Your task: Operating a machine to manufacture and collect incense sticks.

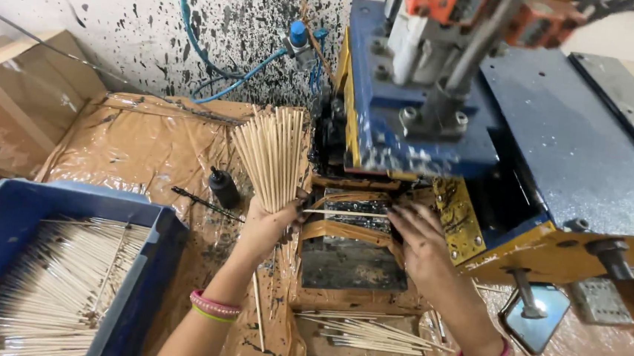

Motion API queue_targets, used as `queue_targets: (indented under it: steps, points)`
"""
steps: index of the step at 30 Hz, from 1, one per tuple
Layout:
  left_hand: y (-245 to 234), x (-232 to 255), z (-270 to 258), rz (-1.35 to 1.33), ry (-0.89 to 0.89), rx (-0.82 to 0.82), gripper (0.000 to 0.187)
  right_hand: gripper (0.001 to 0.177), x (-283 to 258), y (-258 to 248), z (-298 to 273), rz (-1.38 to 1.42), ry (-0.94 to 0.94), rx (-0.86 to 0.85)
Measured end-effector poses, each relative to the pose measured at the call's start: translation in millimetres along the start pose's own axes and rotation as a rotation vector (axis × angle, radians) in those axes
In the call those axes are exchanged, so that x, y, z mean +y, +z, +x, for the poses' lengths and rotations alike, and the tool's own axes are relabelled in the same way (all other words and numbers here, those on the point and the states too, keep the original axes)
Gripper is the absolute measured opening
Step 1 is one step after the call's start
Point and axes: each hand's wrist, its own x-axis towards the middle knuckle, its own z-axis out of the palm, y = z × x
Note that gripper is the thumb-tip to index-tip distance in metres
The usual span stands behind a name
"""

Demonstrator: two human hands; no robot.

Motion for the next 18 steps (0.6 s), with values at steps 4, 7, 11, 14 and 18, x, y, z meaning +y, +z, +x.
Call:
queue_targets:
  steps: [4,7,11,14,18]
  points:
    - [-0.6,-2.1,0.6,-0.060,-0.038,-0.015,0.020,0.045,-17.5,-15.2,-2.6,0.148,0.144,-0.020]
    - [-1.8,1.1,0.4,-0.030,-0.077,-0.029,0.017,0.028,-8.1,-10.3,-5.6,0.091,0.603,-0.418]
    - [-1.5,10.5,-19.6,0.001,-0.017,-0.050,0.014,0.030,-11.4,-17.9,-8.9,0.058,0.541,-0.411]
    - [-6.9,21.1,-45.0,0.143,-0.031,0.035,0.014,0.035,6.0,-17.9,-35.8,-0.001,0.415,-0.414]
    - [-67.2,-20.6,-88.4,0.228,-0.059,0.245,0.018,0.017,16.1,-31.9,-114.8,-0.225,0.403,-0.127]
